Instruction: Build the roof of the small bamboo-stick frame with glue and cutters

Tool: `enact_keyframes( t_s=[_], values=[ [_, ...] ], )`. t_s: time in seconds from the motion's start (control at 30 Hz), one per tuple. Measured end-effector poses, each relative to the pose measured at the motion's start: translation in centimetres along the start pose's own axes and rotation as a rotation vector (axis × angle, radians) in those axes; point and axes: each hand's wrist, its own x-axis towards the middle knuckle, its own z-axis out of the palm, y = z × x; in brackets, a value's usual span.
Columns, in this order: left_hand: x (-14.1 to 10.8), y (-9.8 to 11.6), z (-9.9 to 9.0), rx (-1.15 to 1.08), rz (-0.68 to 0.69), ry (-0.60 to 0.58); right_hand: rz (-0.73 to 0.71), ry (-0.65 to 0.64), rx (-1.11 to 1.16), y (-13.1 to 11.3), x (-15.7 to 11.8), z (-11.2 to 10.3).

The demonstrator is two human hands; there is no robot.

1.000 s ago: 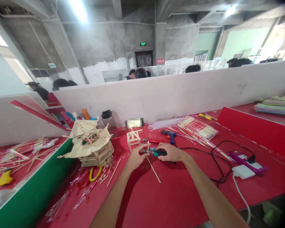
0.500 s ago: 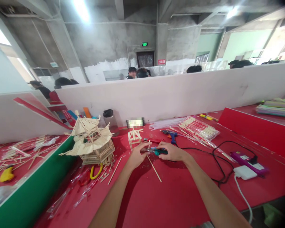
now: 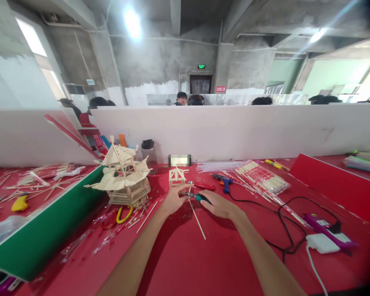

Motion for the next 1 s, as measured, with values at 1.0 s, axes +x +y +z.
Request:
enact_keyframes(
  t_s=[1.0],
  values=[
    [-2.3, 3.8, -1.2, 0.555, 0.109, 0.131, 0.007, 0.085, -0.416, -1.9, 0.2, 3.4]
  ],
)
